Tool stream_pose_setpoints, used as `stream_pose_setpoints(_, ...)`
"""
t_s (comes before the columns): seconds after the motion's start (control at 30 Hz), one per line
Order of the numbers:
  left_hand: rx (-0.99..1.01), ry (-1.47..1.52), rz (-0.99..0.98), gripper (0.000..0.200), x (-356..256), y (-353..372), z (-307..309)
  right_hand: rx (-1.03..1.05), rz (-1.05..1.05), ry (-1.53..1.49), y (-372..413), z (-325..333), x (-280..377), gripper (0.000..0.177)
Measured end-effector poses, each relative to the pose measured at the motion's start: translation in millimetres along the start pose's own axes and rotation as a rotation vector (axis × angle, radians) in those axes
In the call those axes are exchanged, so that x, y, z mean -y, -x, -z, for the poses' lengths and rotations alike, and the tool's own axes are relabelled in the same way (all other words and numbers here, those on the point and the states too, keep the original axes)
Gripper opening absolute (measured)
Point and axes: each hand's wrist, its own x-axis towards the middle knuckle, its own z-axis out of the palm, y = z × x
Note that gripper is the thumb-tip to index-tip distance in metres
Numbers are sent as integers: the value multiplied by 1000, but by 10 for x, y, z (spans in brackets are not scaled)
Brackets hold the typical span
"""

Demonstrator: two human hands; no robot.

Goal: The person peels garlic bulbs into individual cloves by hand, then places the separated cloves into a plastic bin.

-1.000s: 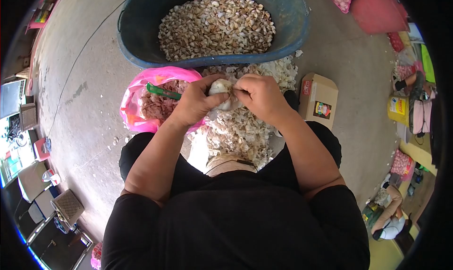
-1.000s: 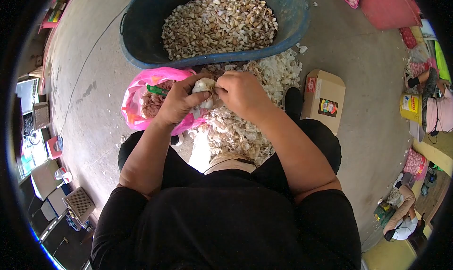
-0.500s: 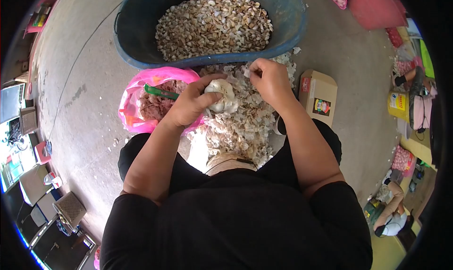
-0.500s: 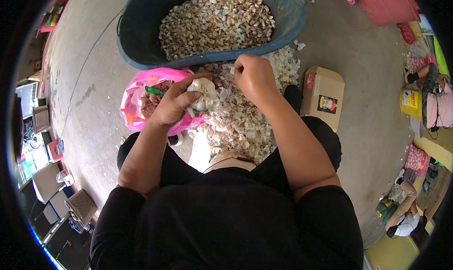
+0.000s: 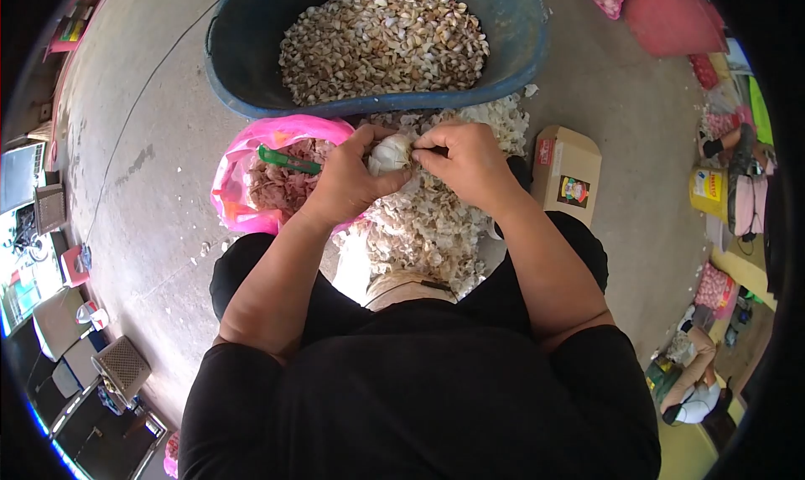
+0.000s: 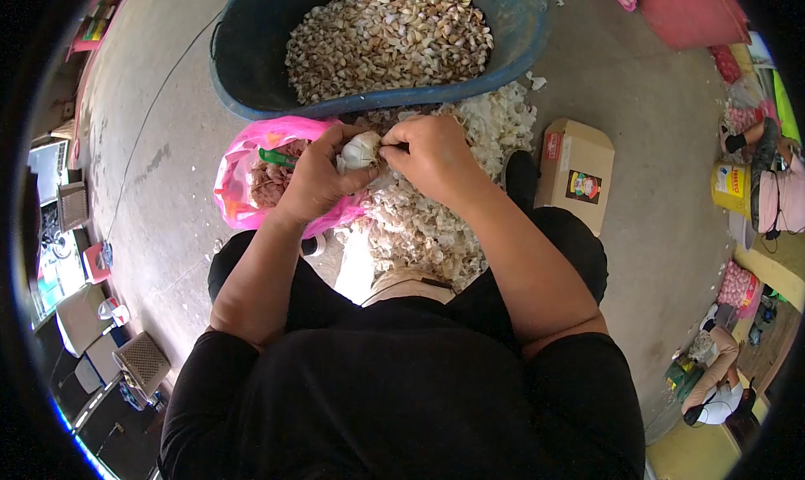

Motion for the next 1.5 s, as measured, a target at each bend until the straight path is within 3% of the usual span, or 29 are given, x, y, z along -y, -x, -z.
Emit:
stream_pose_setpoints(0.2,-40,-108,-8,52,16,6,-64,23,-2,53,21,-27,2,9)
stream_pose_setpoints(0.43,-31,-97,2,51,-43,2,-46,-97,-10,93,15,-130,-27,9)
stream_pose_setpoints(0.53,12,77,-20,50,89,-46,-44,-108,-37,56,1,-104,-60,8)
stream_pose_setpoints(0.7,63,319,108,46,60,-27,-28,-100,-31,49,16,-83,-58,10)
stream_pose_setpoints(0.8,170,421,107,48,40,21,27,-257,3,359,-19,-92,-216,12)
stream_pose_setpoints(0.87,208,457,138,52,34,22,67,-161,-331,179,-102,172,-340,11)
stream_pose_setpoints(0.93,158,470,202,61,41,6,91,-139,-250,233,-107,140,-372,11)
stream_pose_setpoints(1.13,197,605,222,47,65,-40,47,-68,-83,264,-59,65,-329,9)
stream_pose_setpoints(1.23,170,621,213,43,61,-50,59,-65,-52,-158,-61,93,-177,14)
stream_pose_setpoints(1.33,91,566,167,45,92,-53,38,8,-10,-340,-54,26,-158,17)
stream_pose_setpoints(1.5,73,431,95,53,180,-90,33,4,-16,-142,-27,55,-75,16)
